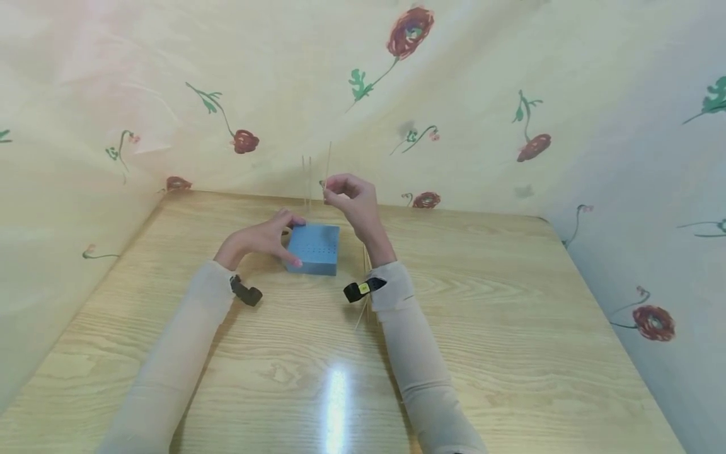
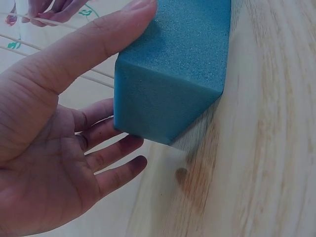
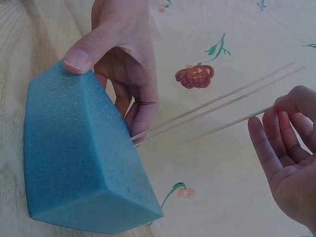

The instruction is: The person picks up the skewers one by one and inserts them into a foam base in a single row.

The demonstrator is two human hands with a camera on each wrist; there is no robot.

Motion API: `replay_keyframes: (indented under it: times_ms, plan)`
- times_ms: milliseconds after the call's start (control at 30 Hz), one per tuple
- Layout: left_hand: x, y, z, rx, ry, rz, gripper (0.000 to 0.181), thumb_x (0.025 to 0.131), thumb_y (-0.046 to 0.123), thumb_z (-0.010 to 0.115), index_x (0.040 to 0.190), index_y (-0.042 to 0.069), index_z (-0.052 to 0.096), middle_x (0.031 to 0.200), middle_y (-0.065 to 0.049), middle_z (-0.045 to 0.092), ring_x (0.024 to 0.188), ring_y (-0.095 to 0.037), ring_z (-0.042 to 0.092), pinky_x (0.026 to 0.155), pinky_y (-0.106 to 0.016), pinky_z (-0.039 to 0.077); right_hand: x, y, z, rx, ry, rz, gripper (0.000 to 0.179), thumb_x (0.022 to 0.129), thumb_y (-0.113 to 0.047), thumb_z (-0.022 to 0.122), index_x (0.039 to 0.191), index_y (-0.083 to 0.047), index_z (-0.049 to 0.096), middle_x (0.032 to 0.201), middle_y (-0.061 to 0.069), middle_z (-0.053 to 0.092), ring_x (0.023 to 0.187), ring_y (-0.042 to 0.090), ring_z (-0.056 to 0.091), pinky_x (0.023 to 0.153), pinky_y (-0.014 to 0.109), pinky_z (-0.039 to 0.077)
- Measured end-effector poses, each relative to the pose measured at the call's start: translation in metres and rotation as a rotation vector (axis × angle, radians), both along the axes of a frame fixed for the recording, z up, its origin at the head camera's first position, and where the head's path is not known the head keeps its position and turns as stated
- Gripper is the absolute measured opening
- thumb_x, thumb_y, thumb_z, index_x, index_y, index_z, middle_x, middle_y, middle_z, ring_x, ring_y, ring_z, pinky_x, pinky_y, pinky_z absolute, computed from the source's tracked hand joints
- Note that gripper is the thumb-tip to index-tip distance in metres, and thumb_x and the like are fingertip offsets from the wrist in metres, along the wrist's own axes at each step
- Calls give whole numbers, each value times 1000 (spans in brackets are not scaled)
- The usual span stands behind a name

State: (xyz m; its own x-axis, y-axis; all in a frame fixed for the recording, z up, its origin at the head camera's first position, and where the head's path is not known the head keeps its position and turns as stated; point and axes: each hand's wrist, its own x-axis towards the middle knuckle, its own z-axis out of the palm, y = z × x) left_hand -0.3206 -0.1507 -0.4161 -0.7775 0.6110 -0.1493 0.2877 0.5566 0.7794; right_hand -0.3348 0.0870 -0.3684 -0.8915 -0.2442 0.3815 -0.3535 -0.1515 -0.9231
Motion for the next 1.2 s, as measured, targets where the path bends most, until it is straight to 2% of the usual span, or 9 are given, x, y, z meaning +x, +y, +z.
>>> replay_keyframes:
  times_ms: [133, 433, 667, 800, 933, 1200]
  plan:
    - [0, 0, 0, 3, -5, 5, 95, 80, 24, 89, 152, 1, 31, 153, -19, 26, 143, -36, 29, 121, -54, 27, -2, -2, -4, 10, -10, -4, 5, 91, 5, 69, 97, 5, 70, 83, 0, 68, 76, 18, 65, 78, 29, 59]
    - [1, -1, 2, 22, -11, 3, 95, 80, 23, 89, 151, 0, 32, 154, -20, 26, 143, -37, 28, 121, -55, 26, -5, -9, -9, 23, 22, -7, 20, 92, 5, 68, 105, 19, 63, 84, -2, 69, 76, 15, 66, 77, 26, 59]
    - [0, 0, 1, 20, -9, 9, 94, 80, 23, 89, 151, 1, 32, 154, -19, 26, 143, -37, 29, 121, -55, 26, -8, -13, -17, 43, 61, -8, 14, 93, 4, 67, 102, 15, 66, 86, 1, 68, 77, 12, 66, 76, 27, 60]
    - [0, 1, 0, 20, -7, 12, 94, 80, 23, 89, 151, 1, 31, 154, -20, 26, 143, -37, 29, 121, -55, 27, -8, -15, -20, 59, 64, -17, 11, 93, 2, 68, 100, 11, 68, 89, 9, 69, 78, 12, 66, 76, 28, 60]
    - [-1, 1, 1, 17, -3, 13, 95, 79, 24, 89, 151, 0, 31, 153, -19, 26, 142, -37, 29, 120, -54, 27, -8, -17, -21, 69, 67, -30, 12, 93, 3, 68, 100, 12, 67, 93, 15, 69, 79, 12, 65, 76, 28, 60]
    - [-1, 1, 0, 23, -8, 12, 92, 81, 22, 88, 150, 0, 33, 152, -20, 27, 141, -37, 29, 120, -55, 27, -8, -20, -23, 66, 44, -45, 14, 93, 5, 67, 102, 16, 65, 89, -2, 68, 79, 10, 65, 76, 25, 59]
